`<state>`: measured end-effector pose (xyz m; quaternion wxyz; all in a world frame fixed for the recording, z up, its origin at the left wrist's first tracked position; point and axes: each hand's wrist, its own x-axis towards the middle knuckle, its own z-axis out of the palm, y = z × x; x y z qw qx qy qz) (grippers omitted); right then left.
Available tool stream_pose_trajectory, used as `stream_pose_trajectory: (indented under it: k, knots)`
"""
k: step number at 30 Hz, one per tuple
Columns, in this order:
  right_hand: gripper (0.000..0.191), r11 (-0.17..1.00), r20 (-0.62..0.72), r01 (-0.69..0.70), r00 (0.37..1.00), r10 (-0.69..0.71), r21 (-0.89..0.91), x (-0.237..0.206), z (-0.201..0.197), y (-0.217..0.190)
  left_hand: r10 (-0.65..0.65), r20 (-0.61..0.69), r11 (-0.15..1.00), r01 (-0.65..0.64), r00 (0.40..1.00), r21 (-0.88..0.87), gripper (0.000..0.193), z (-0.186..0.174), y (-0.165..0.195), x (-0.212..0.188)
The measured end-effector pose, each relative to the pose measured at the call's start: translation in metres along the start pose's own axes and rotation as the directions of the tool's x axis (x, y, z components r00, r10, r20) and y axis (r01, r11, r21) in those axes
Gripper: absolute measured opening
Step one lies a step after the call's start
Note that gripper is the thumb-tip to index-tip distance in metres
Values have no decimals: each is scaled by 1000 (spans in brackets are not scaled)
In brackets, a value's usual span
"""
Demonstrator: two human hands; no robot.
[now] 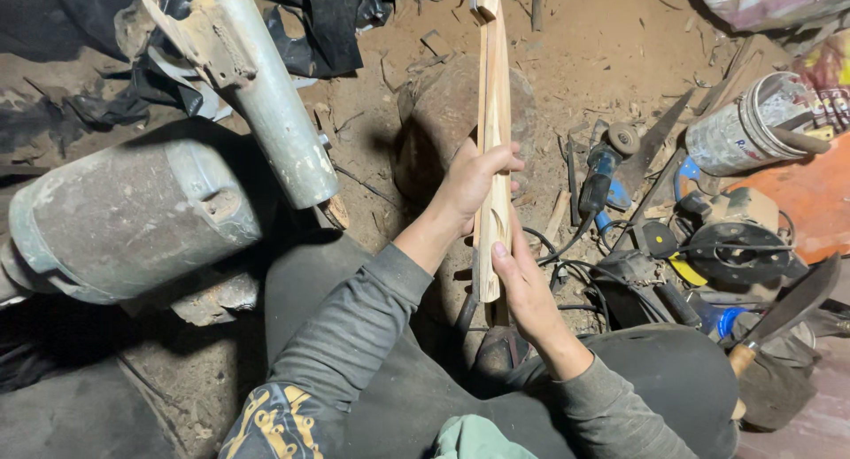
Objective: The person sits on the ground and sands a long curved wooden piece with an angle grinder, working along its edges and surfaces. They periodically lift and turn the piece to sand different sides, compare it against a dark finished piece, and run a hand along the wood to feel the surface.
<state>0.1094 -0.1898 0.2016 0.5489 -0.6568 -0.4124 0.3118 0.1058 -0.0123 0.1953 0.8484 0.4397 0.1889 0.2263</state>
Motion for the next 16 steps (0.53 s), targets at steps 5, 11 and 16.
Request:
stream_pose_trajectory:
  k: [5,11,16]
  knots:
    - [71,1000,3,8,1000,-8,2,-1,-1,5,10,10,1000,-10,1000,11,45,-2,-4,1]
    - [67,1000,-60,7,998,-5,19,0,-1,8,-47,31,998,46,998,30,42,-2,-3,1]
    - [69,992,-61,-105,992,109,63,6,-5,13,-79,34,997,78,996,14,41,-4,-2,0]
